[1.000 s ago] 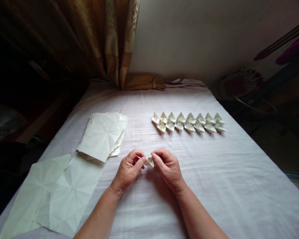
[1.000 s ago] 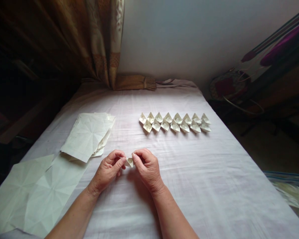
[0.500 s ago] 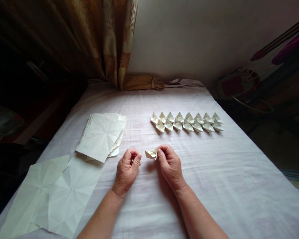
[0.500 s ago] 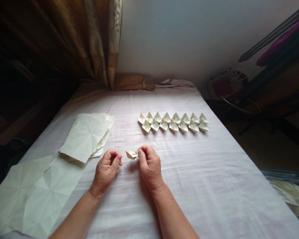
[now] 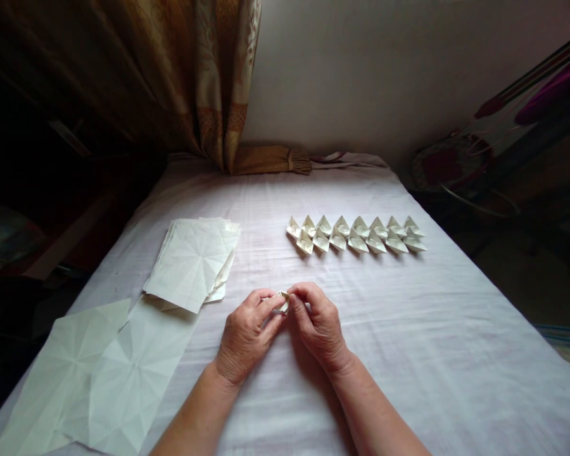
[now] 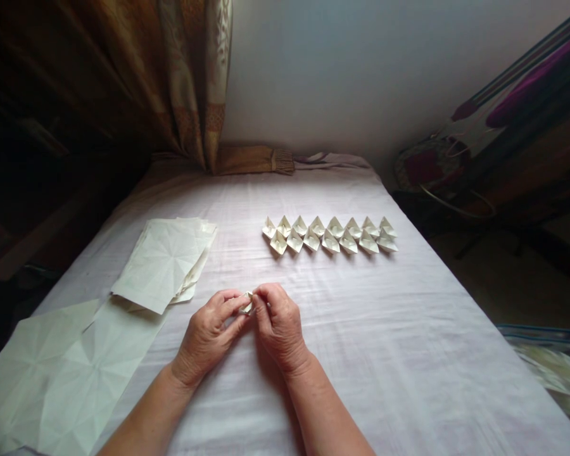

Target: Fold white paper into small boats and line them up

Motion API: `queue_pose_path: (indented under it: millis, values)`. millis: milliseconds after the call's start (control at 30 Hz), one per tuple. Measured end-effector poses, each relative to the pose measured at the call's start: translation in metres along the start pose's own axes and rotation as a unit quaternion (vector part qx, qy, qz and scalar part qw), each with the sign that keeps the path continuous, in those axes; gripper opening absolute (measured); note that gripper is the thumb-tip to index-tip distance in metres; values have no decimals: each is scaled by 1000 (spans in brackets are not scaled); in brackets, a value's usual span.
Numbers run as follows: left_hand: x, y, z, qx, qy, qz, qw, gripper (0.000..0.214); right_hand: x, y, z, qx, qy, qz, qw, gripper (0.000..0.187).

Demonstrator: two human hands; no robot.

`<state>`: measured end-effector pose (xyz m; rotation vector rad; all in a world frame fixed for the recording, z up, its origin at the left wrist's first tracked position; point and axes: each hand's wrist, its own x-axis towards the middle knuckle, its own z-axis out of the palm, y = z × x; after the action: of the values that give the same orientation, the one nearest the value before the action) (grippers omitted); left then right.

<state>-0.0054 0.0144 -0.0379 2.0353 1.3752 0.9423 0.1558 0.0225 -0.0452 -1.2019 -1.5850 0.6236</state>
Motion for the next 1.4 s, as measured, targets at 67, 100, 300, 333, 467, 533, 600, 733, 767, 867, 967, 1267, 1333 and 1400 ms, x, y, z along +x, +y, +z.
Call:
queue_pose_path:
  millis: [67,100,300,333,467,533,600,733,767,867,967,1267,1333,1400]
  values:
    - [0,0,0,18,-2,6,1000,25,0,-1,0,6,4,-1,1000,12]
    - [0,-1,0,21,-3,8,1000,23,0,-1,0,9,7,1,1000,13]
    - [0,-7,4,-24,15,-13,1000,17,0,2,0,36,31,50,998,13]
    - [0,-8,4,-42,17,-25,999,17,0,2,0,43,32,58,997,13]
    - [2,-6,4,-99,32,-65,992,14,0,3,1,81,30,82,993,13]
    - [3,-3,4,-109,51,-91,989,14,-1,4,2,105,29,98,989,13]
    - [3,-1,3,-107,71,-120,984,15,-1,5,3,123,26,110,986,15]
    - [4,1,2,-96,94,-163,977,16,-2,6,4,132,21,123,983,16]
    - [5,1,2,-94,97,-169,976,15,-2,6,4,133,22,126,983,16]
    - [5,0,2,-97,103,-179,974,13,0,4,4,143,13,129,981,16]
    - [4,-1,2,-110,112,-184,970,16,0,3,5,169,-7,131,977,13]
    - [3,-1,1,-141,59,-153,976,41,1,2,-1,142,-67,133,979,9]
    - [4,-2,0,-166,41,-169,971,41,2,1,-1,145,-55,132,979,9]
    - [5,-4,-1,-187,16,-183,965,38,2,1,0,158,-45,137,977,8]
